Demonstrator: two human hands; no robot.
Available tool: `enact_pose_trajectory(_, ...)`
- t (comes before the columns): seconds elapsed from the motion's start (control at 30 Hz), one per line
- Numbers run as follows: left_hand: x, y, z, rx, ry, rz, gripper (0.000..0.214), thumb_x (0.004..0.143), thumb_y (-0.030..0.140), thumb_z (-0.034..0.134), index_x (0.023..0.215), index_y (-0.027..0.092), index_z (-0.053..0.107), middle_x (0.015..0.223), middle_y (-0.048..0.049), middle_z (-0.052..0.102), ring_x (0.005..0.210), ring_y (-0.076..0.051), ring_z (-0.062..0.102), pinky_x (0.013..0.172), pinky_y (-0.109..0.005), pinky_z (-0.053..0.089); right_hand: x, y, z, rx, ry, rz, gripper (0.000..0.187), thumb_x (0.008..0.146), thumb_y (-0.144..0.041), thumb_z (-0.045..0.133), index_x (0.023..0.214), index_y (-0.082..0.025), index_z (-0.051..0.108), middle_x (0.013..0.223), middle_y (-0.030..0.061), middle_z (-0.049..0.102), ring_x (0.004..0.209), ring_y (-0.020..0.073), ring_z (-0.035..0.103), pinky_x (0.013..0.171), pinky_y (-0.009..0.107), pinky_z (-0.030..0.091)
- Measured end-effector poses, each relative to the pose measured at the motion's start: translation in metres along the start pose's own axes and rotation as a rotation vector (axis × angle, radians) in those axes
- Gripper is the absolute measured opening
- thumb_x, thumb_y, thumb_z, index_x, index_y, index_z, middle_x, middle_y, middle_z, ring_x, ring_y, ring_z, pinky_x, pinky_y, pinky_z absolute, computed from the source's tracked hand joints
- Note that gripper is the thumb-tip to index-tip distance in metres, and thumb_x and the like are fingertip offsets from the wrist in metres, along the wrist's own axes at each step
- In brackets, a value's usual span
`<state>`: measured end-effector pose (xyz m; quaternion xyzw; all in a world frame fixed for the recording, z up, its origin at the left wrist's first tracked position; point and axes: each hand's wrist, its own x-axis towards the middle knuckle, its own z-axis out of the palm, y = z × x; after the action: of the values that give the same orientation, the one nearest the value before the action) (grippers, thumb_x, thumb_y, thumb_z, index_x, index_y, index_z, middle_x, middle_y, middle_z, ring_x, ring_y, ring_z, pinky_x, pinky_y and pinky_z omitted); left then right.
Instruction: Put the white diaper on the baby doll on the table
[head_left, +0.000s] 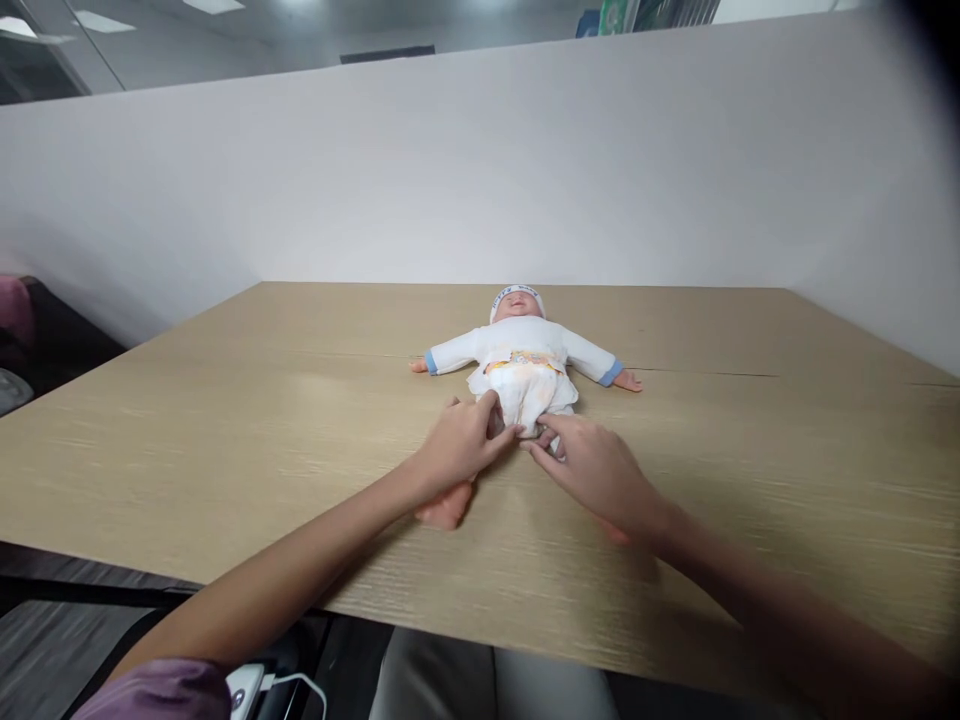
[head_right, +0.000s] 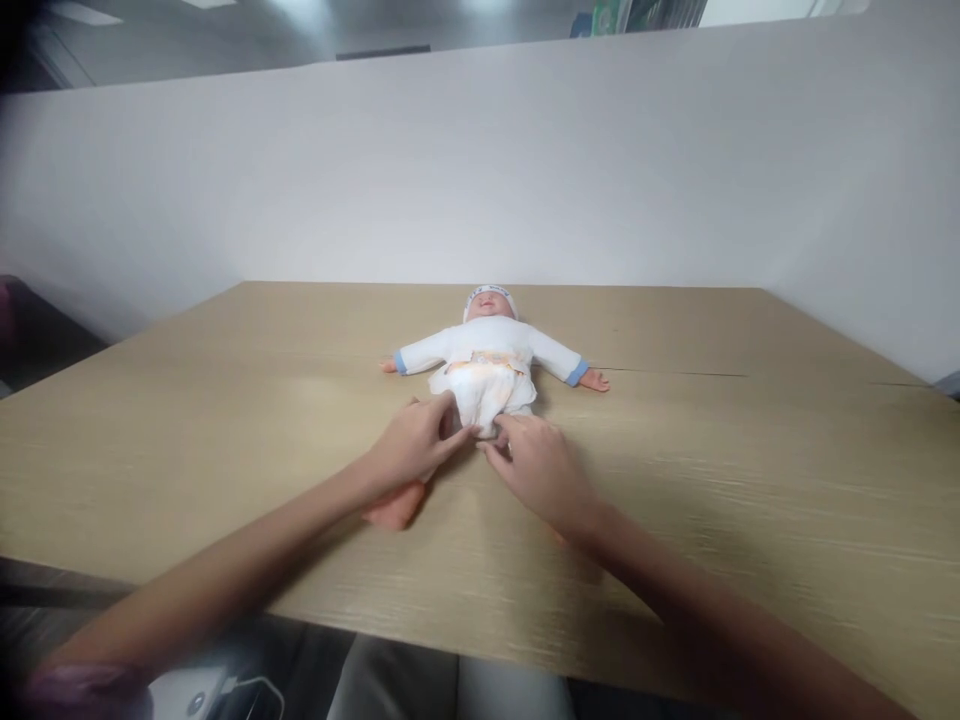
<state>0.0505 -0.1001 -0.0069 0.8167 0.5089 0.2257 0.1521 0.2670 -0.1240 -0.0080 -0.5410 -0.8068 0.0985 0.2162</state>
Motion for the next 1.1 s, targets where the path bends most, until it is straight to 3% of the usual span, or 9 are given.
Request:
enact_pose_trajectory(0.2,0.000,-0.002,0.007,-0.056,0.057,0.018,0.038,0.099,0.046,0.063,0.074,0.022,0.049,0.068,0.0002,0.061,0.063,-0.018,0.050,0.071,-0.035,0.033,-0.007,0.001,0.015,-0.033,0.114,-0.083,0.003,0.096,-0.024,0.063,0.094,-0.024,0.066,0.094,0.0053,0.073,0.090,0.0259,0.067,0.073,0.036,0.044)
enact_pose_trajectory(0.43,-0.002,-0.011,0.009,-0.210,0.163,0.154,0.022,0.100,0.040,0.062,0.088,0.022,0.060,0.111,-0.0082,0.063,0.102,-0.024,0.059,0.089,-0.037,0.047,-0.012,0.002,0.020,-0.004,0.169,-0.088,0.018,0.095,-0.028,0.066,0.112,-0.025,0.069,0.123,0.0100,0.069,0.110,0.0303,0.067,0.086,0.042,0.053)
enact_pose_trajectory(0.63,-0.004,-0.007,0.007,-0.244,0.165,0.167,0.017,0.100,0.034,0.062,0.089,0.022,0.057,0.114,-0.0077,0.067,0.106,-0.026,0.057,0.096,-0.040,0.044,-0.015,-0.001,0.022,0.003,0.178,-0.101,0.022,0.096,-0.028,0.065,0.116,-0.022,0.069,0.133,0.0118,0.069,0.119,0.0325,0.064,0.098,0.046,0.052)
enact_pose_trajectory(0.77,-0.003,-0.006,0.008,-0.251,0.121,0.092,0.021,0.099,0.034,0.062,0.084,0.022,0.053,0.093,-0.0047,0.063,0.097,-0.025,0.053,0.087,-0.039,0.042,-0.013,-0.005,0.018,0.048,0.162,-0.095,0.017,0.095,-0.028,0.064,0.111,-0.023,0.066,0.120,0.0101,0.073,0.112,0.0319,0.065,0.091,0.043,0.050)
enact_pose_trajectory(0.9,-0.002,-0.007,0.012,-0.346,0.166,-0.013,0.018,0.094,0.036,0.067,0.094,0.022,0.056,0.095,-0.0035,0.056,0.095,-0.023,0.053,0.084,-0.036,0.042,-0.009,-0.008,0.018,0.057,0.140,-0.006,0.015,0.093,-0.033,0.065,0.102,-0.023,0.060,0.099,0.0088,0.072,0.093,0.0293,0.065,0.075,0.038,0.045)
enact_pose_trajectory(1.1,0.001,-0.015,0.015,-0.544,0.129,-0.043,0.026,0.091,0.036,0.070,0.100,0.022,0.050,0.095,-0.0012,0.056,0.094,-0.020,0.051,0.084,-0.033,0.042,-0.003,-0.003,0.020,0.248,0.185,0.147,0.027,0.090,-0.038,0.066,0.108,-0.023,0.051,0.104,0.0069,0.075,0.073,0.0219,0.064,0.066,0.032,0.042)
